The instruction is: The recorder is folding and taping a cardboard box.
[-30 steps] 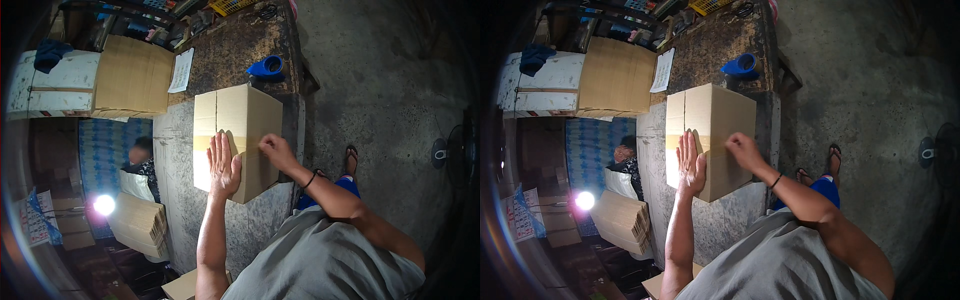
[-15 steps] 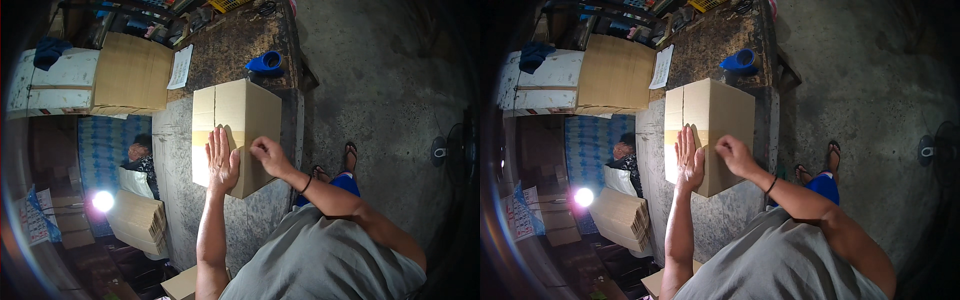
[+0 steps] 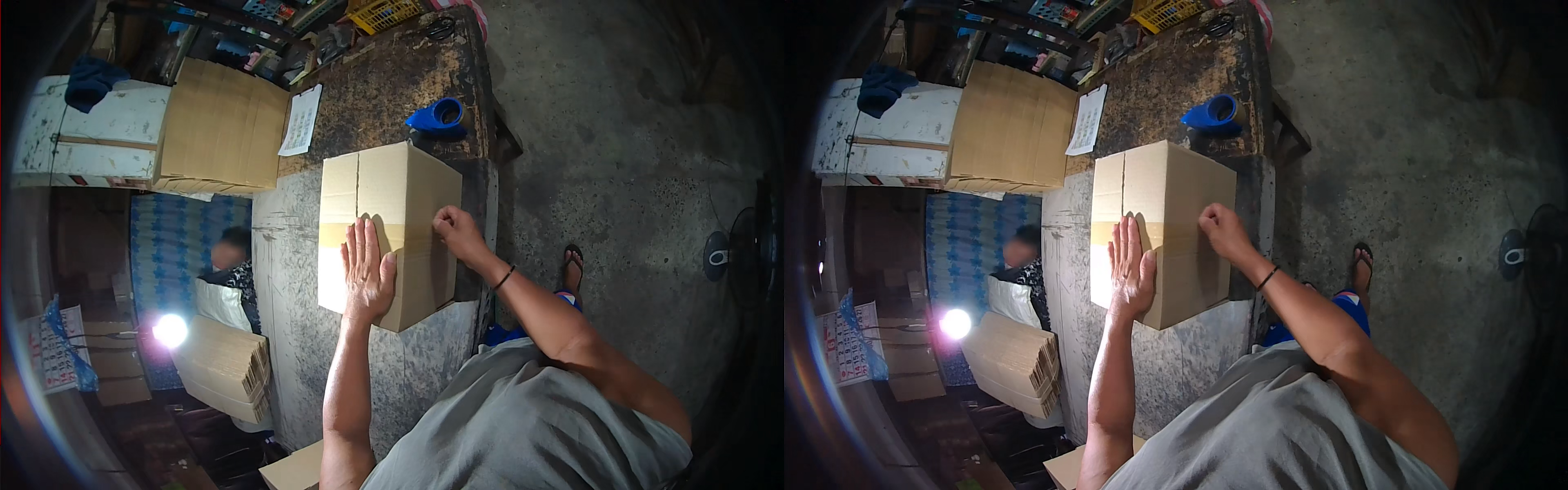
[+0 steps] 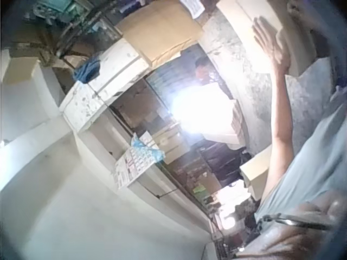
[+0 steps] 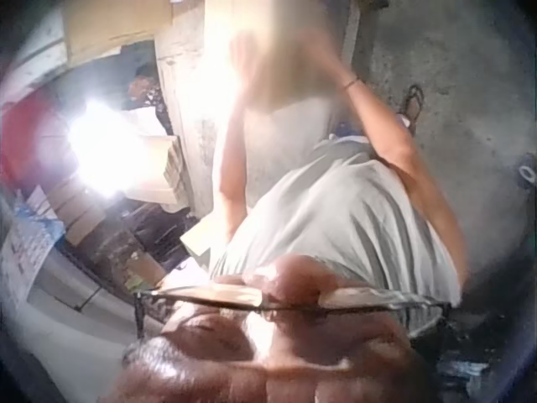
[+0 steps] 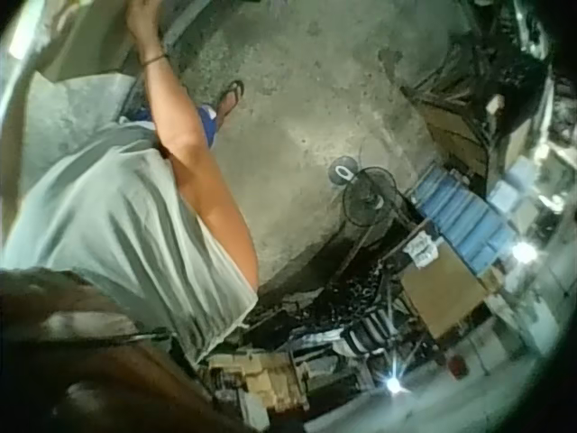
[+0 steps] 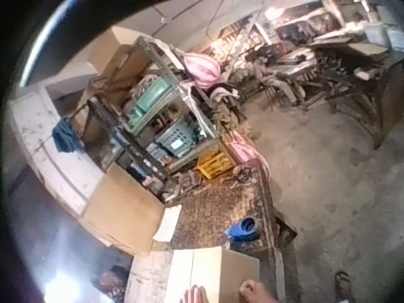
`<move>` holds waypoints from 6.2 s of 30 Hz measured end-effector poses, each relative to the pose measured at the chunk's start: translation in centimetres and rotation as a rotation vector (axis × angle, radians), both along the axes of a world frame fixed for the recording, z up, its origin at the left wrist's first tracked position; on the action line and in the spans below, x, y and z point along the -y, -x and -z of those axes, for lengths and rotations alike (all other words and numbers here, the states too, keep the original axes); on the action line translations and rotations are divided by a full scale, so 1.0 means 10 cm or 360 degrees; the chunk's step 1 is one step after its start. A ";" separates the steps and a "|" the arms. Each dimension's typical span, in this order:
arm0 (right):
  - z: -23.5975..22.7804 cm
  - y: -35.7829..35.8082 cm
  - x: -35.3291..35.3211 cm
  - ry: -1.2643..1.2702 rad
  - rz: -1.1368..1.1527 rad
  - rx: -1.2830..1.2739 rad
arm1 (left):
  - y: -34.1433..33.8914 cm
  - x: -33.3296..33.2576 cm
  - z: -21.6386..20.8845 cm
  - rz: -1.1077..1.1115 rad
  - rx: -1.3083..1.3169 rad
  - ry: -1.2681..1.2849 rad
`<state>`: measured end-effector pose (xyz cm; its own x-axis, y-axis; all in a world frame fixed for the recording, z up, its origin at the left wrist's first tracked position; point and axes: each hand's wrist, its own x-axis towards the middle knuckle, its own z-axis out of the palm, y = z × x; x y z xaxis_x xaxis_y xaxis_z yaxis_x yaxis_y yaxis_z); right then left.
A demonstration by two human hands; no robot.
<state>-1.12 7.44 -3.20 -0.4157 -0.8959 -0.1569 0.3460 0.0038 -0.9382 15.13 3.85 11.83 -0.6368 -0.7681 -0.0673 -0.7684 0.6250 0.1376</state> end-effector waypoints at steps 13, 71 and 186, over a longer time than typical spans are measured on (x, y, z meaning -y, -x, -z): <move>-0.50 -0.10 -0.09 0.0316 0.0064 -0.0208 | -0.02 -0.02 -0.02 -0.0009 0.0008 -0.0013; -1.12 0.34 0.59 0.0445 0.0136 -0.2205 | 0.00 -0.07 -0.11 0.0144 -0.0178 0.0162; -1.56 1.89 0.51 0.0397 -0.2406 -0.0766 | 2.42 -1.30 0.30 -0.1741 -0.3499 -0.0189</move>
<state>-20.01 2.36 12.38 0.8668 -0.4932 -0.0734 -0.1463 -0.1108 -0.9830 -9.09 16.80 8.87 0.6074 -0.7682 -0.2024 0.5481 0.2208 0.8067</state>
